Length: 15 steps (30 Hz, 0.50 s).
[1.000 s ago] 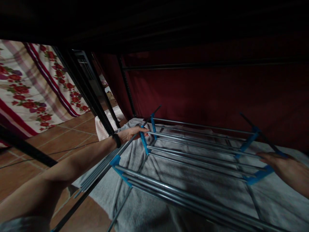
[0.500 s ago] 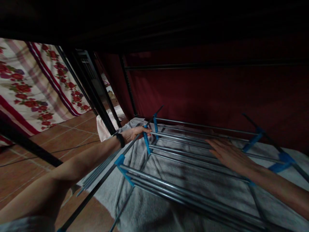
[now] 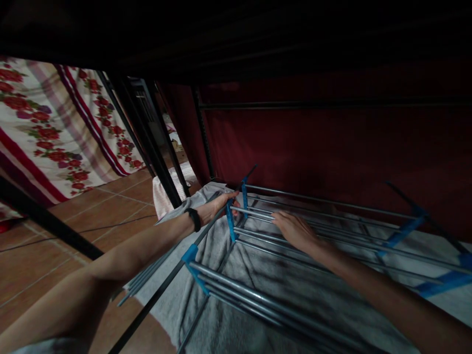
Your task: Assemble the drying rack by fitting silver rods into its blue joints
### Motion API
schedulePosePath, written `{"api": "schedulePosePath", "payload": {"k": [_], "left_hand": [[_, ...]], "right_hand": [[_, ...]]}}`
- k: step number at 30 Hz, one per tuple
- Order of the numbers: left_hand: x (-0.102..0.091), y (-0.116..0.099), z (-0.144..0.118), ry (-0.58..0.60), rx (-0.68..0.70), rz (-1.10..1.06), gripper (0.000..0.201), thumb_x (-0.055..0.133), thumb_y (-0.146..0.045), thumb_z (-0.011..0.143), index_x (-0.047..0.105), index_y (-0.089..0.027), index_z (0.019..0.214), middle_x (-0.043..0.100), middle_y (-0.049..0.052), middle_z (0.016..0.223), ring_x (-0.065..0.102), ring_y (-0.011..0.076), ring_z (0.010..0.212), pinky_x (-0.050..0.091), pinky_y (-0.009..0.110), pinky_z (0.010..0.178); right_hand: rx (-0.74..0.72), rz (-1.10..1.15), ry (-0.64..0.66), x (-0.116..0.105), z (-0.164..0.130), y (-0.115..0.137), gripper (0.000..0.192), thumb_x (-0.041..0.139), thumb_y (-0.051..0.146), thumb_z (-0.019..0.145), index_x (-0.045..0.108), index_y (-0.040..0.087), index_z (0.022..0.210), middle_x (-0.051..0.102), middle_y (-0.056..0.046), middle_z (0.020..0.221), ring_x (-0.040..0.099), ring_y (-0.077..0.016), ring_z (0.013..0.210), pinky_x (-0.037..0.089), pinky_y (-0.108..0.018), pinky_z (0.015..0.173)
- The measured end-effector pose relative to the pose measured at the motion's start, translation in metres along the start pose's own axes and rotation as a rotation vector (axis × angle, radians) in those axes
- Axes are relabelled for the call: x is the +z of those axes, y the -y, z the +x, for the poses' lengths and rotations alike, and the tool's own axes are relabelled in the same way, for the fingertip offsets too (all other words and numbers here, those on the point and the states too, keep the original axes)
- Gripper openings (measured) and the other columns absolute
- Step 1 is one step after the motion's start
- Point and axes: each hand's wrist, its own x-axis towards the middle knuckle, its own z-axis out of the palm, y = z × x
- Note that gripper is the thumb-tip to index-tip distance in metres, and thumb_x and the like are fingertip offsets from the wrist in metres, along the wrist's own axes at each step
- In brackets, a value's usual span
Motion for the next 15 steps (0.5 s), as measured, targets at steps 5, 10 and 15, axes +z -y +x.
{"api": "schedulePosePath", "payload": {"k": [5, 10, 15], "left_hand": [[0.006, -0.002, 0.003, 0.032, -0.08, 0.115, 0.049, 0.059, -0.052, 0.096, 0.07, -0.012, 0.071, 0.069, 0.011, 0.06, 0.061, 0.0189, 0.053, 0.05, 0.028, 0.053], [0.007, -0.001, 0.007, 0.05, -0.048, 0.206, 0.054, 0.058, -0.052, 0.097, 0.067, -0.013, 0.06, 0.061, 0.009, 0.048, 0.055, 0.0162, 0.047, 0.047, 0.027, 0.051], [0.006, 0.002, 0.012, 0.04, -0.055, 0.21, 0.053, 0.061, -0.054, 0.093, 0.066, -0.013, 0.059, 0.061, 0.008, 0.05, 0.055, 0.0156, 0.045, 0.047, 0.027, 0.049]], "right_hand": [[0.003, 0.007, 0.005, 0.004, -0.005, -0.006, 0.031, 0.035, 0.027, 0.109, 0.063, 0.024, 0.122, 0.071, -0.006, 0.118, 0.068, -0.0209, 0.105, 0.046, -0.027, 0.081], [0.0, 0.013, -0.011, 0.004, -0.007, -0.007, 0.033, 0.036, 0.027, 0.109, 0.065, 0.025, 0.123, 0.07, -0.006, 0.124, 0.069, -0.0214, 0.105, 0.047, -0.028, 0.08], [-0.008, 0.035, 0.005, 0.001, -0.008, -0.007, 0.033, 0.035, 0.027, 0.109, 0.066, 0.025, 0.121, 0.071, -0.005, 0.118, 0.068, -0.0205, 0.106, 0.046, -0.027, 0.081]]}}
